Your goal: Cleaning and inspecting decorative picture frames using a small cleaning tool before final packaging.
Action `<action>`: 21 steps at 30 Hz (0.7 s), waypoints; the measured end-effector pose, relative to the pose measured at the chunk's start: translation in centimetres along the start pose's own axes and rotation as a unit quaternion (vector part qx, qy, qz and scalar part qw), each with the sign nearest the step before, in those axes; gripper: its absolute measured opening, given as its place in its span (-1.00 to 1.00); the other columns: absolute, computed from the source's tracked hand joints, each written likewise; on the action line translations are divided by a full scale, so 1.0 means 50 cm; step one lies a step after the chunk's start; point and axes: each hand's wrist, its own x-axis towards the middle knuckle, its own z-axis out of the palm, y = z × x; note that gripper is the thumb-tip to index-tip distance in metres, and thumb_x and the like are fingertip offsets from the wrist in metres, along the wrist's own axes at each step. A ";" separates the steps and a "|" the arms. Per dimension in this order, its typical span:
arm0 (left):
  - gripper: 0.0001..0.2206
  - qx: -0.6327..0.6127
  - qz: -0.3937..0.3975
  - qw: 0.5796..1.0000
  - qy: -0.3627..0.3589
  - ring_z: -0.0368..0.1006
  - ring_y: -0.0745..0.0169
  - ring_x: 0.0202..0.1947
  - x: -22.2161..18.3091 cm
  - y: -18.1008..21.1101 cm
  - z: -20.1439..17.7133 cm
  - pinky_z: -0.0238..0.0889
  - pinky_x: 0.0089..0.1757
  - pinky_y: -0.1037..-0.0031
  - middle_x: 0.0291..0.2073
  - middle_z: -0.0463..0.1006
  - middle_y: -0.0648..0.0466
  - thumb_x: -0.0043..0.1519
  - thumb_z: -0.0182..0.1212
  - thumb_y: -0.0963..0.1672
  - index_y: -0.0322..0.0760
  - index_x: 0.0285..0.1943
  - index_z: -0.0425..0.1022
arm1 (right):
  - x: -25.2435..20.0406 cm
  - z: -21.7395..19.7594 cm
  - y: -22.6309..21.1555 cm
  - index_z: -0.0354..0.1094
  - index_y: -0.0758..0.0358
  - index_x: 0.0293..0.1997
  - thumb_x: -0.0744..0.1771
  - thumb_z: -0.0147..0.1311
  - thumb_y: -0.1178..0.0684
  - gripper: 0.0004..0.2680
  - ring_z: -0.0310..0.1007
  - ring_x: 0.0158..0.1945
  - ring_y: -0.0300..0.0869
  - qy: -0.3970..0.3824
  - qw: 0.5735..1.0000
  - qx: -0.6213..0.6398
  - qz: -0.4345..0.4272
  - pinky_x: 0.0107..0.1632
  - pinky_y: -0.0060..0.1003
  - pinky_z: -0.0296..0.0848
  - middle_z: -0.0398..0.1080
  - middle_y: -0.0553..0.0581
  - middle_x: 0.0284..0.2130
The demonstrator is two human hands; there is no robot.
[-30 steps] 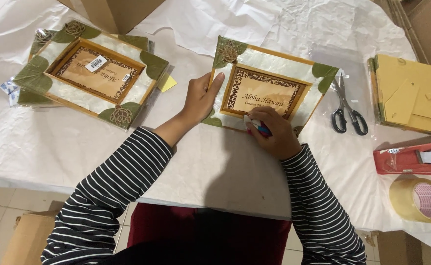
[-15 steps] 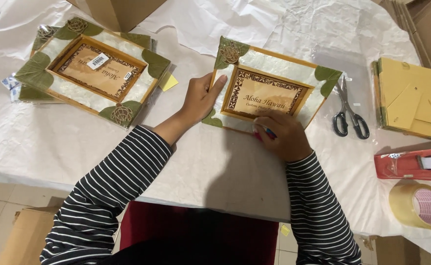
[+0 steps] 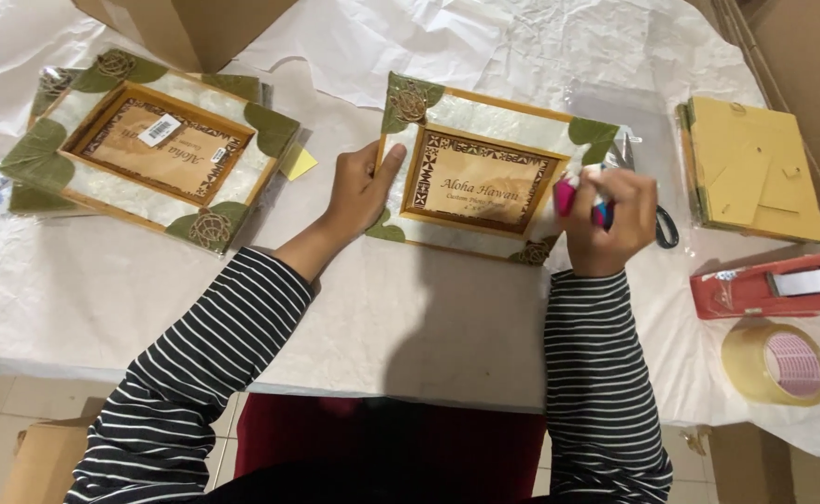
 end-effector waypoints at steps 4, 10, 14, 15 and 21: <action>-0.64 0.012 0.011 1.000 0.000 0.27 0.39 -0.57 -0.003 -0.055 0.003 0.18 -0.45 0.46 -0.74 0.42 -0.01 0.47 0.07 -0.09 -0.36 -0.43 0.44 | -0.003 0.023 -0.021 0.40 0.36 -0.10 0.37 0.24 0.21 -0.90 0.44 -0.25 0.05 -0.001 0.992 0.050 0.116 -0.17 -0.17 0.46 0.37 0.21 -0.26; -0.57 -0.011 -0.023 1.000 0.017 0.17 0.43 -0.64 -0.003 -0.052 0.009 0.10 -0.47 0.57 -0.79 0.34 0.15 0.49 0.02 -0.07 -0.23 -0.52 0.38 | -0.009 0.038 -0.052 0.11 0.31 0.23 0.39 0.20 0.08 -0.66 0.21 -0.09 -0.03 -0.080 0.944 0.141 0.289 0.03 -0.11 0.21 0.21 0.31 -0.05; -0.57 -0.008 -0.025 1.000 0.007 0.18 0.43 -0.65 -0.006 -0.046 0.004 0.11 -0.47 0.56 -0.79 0.35 0.13 0.49 0.01 -0.06 -0.23 -0.52 0.38 | 0.006 0.024 -0.068 0.23 0.27 -0.12 0.45 0.08 0.04 -0.86 0.23 -0.24 -0.26 -0.142 0.893 0.217 0.367 -0.06 -0.28 0.28 0.30 0.05 -0.37; -0.57 -0.010 -0.025 1.000 0.009 0.18 0.43 -0.64 -0.005 -0.047 0.004 0.11 -0.47 0.56 -0.79 0.35 0.13 0.49 0.00 -0.07 -0.23 -0.52 0.38 | 0.001 0.025 -0.062 0.27 0.21 -0.25 0.45 0.09 0.02 -0.83 0.27 -0.31 -0.30 -0.145 0.887 0.219 0.381 -0.11 -0.33 0.32 0.35 0.04 -0.46; -0.58 0.007 0.004 1.000 -0.011 0.23 0.37 -0.65 -0.001 -0.042 -0.006 0.15 -0.46 0.52 -0.77 0.40 0.06 0.50 -0.04 -0.07 -0.26 -0.49 0.37 | -0.104 0.051 -0.001 0.28 0.32 -0.35 0.43 0.06 0.03 -0.79 0.28 -0.41 -0.23 -0.013 0.925 0.173 0.338 -0.18 -0.21 0.38 0.36 0.19 -0.56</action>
